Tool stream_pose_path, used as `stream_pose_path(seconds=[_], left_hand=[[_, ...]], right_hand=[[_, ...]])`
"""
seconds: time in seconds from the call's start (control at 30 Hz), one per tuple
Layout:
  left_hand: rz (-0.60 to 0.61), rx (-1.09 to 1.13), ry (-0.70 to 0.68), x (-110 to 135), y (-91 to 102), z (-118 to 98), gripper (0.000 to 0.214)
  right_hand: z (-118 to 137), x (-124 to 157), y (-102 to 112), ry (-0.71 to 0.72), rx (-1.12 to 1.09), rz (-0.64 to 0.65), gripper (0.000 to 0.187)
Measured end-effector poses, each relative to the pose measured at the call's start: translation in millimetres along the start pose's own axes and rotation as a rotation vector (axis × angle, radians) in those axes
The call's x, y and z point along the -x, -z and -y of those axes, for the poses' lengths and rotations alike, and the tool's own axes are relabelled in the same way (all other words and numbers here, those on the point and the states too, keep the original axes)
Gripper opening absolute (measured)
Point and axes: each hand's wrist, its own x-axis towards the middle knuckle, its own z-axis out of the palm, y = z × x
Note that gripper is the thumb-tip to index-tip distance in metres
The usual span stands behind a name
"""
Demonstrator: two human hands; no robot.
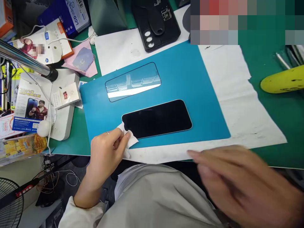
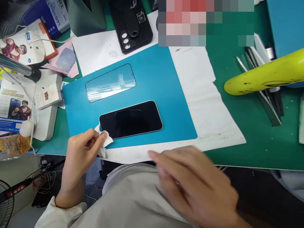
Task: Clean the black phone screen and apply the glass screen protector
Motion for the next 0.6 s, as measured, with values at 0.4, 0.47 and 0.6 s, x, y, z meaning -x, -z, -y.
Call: stream_pose_path(seconds=[0.4,0.47,0.6], left_hand=[[-0.176,0.191,-0.114,6,-14.6,10,0.026],[-0.223,0.154,-0.199,8,-13.2,14,0.015],[-0.250,-0.041,-0.483,13,-7.3,22,0.026]], right_hand=[[49,-26,-58,0.067,0.097,0.238,0.033],[50,-26,-56,0.053,0.143,0.258,0.031],[48,-29,-49,0.045,0.203,0.302,0.029]])
